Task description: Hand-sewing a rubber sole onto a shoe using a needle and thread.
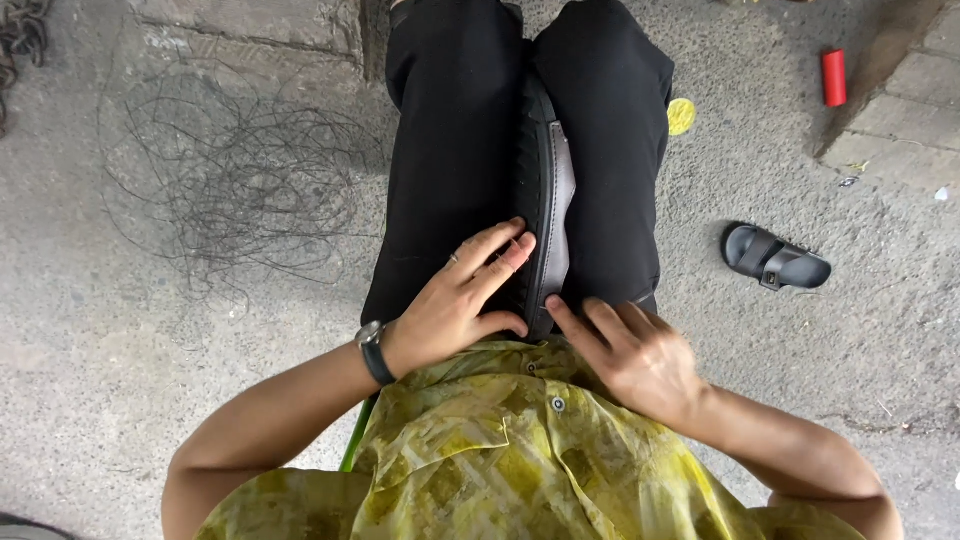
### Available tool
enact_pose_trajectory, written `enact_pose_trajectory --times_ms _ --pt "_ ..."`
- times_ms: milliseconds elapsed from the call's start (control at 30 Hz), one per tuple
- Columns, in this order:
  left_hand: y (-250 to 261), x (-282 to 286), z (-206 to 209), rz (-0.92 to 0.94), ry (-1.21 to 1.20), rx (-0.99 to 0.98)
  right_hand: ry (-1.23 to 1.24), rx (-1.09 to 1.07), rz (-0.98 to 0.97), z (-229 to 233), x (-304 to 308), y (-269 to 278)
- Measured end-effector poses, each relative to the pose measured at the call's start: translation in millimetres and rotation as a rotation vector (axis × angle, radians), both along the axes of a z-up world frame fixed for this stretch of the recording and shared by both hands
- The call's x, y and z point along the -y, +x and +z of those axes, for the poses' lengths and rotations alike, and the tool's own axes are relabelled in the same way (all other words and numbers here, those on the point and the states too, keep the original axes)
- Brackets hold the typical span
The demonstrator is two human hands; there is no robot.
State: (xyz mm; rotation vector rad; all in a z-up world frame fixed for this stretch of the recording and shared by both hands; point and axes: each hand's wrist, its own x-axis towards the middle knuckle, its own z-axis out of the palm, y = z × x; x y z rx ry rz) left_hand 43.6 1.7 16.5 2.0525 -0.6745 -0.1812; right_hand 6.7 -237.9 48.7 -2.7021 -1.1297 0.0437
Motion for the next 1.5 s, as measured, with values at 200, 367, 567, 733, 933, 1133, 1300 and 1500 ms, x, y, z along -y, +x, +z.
enact_pose_trajectory --times_ms 200,367,567,733,933,1133,1300,1500 --pt "-9 -3 -5 0.06 -0.002 0.087 0.196 -0.059 -0.03 -27 -16 -5" --pt "-23 -6 36 0.134 -0.529 -0.402 0.379 -0.15 -0.117 -2 -19 8" --pt "-29 0 -8 0.162 -0.598 -0.74 0.445 -0.083 -0.144 2 -23 9" --pt "-32 6 -2 0.167 -0.52 -0.806 0.173 0.038 -0.075 14 -3 8" --pt "-28 3 9 0.266 -0.335 -0.615 -0.089 0.008 -0.035 43 18 19" --pt "-41 2 -1 0.264 -0.366 -0.632 0.09 -0.056 -0.083 23 -1 3" --pt "-43 5 -4 0.263 -0.383 -0.629 0.056 -0.043 -0.081 24 -1 4" --pt "-40 7 -5 0.266 -0.394 -0.635 0.029 -0.066 -0.04 9 -6 0"
